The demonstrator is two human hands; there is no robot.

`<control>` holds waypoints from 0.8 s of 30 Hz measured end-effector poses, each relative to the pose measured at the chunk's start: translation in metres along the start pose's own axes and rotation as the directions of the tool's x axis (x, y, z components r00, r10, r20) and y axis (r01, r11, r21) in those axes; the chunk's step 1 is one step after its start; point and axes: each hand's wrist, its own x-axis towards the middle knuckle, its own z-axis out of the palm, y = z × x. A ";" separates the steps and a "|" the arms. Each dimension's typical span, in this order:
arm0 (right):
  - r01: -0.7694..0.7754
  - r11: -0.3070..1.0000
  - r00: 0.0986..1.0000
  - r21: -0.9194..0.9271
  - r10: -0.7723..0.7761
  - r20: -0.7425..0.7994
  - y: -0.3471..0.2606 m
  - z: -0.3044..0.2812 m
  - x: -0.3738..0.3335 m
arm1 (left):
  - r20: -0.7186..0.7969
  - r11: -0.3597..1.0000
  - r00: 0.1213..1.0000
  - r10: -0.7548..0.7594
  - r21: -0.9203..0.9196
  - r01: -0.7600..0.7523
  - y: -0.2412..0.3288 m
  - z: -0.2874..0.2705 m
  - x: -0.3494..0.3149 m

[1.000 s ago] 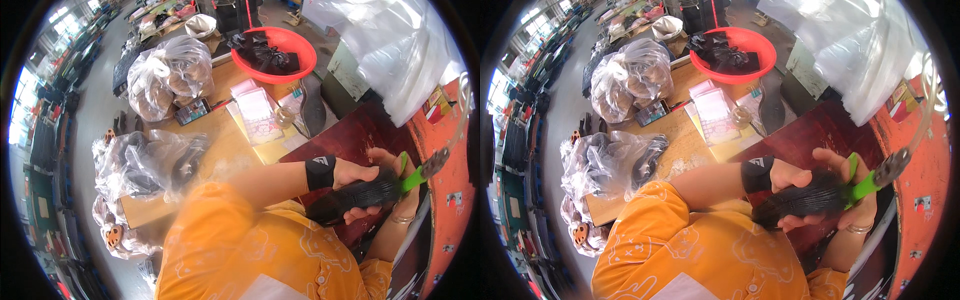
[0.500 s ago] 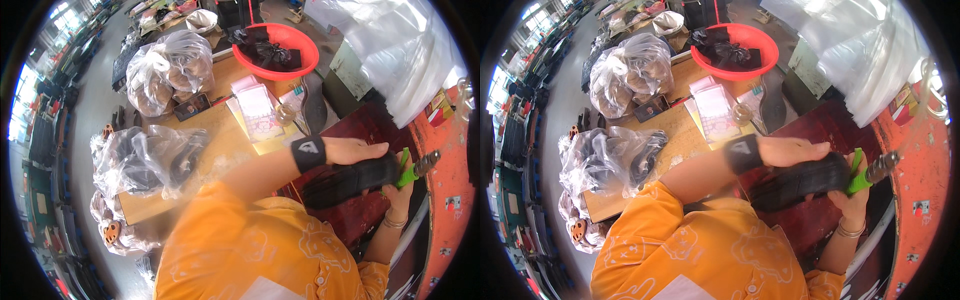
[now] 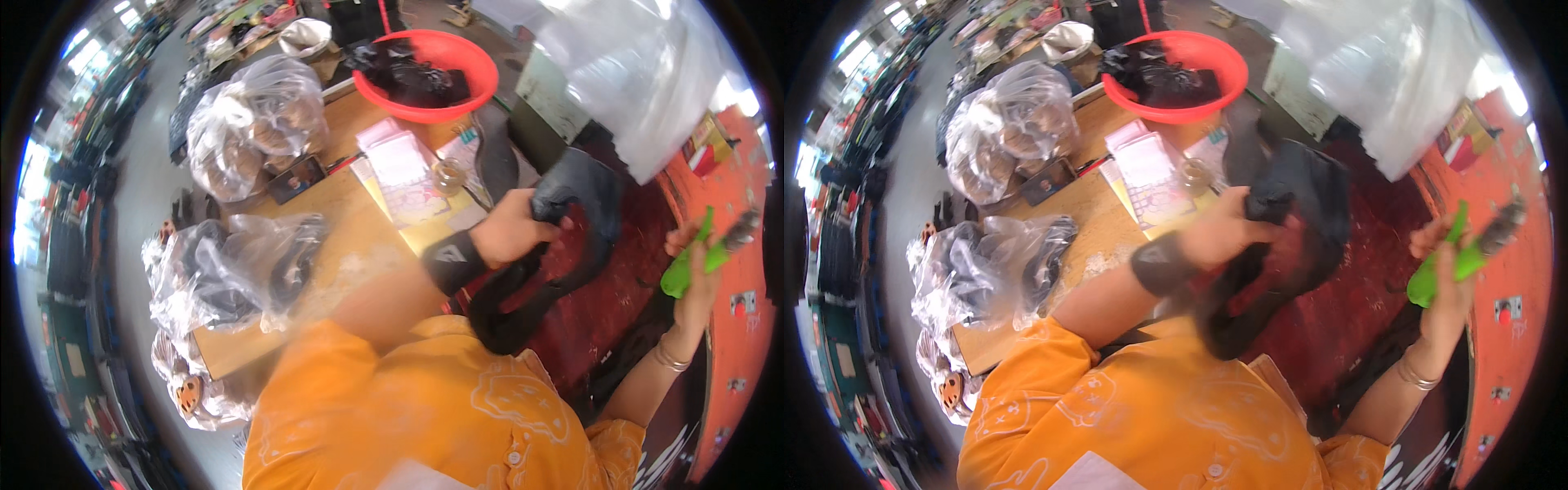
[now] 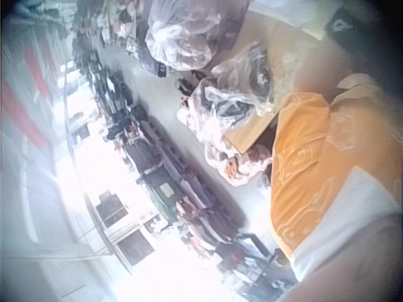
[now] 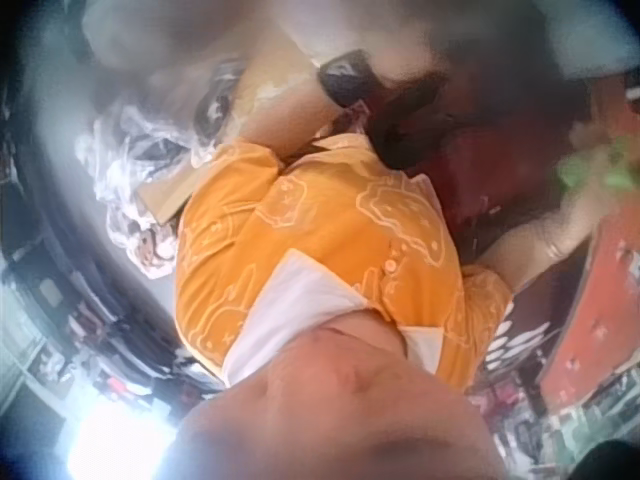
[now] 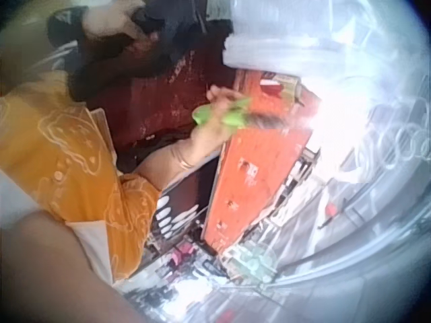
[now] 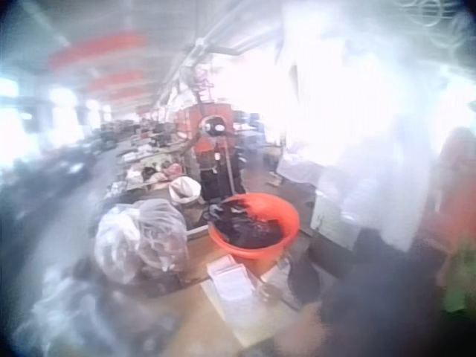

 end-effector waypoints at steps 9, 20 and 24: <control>0.098 0.730 0.968 0.676 -0.227 0.106 0.015 -0.009 -0.010 | 0.181 0.896 0.879 -0.442 0.035 0.443 -0.063 -0.033 0.037; -0.029 0.769 0.992 0.638 -0.056 0.113 0.035 0.009 -0.009 | 0.241 0.860 0.869 -0.433 -0.179 0.479 -0.062 -0.030 0.036; 0.119 0.990 0.974 0.072 -0.102 -0.200 0.033 0.015 -0.013 | 0.260 0.854 0.887 -0.382 -0.267 0.446 -0.066 -0.032 0.034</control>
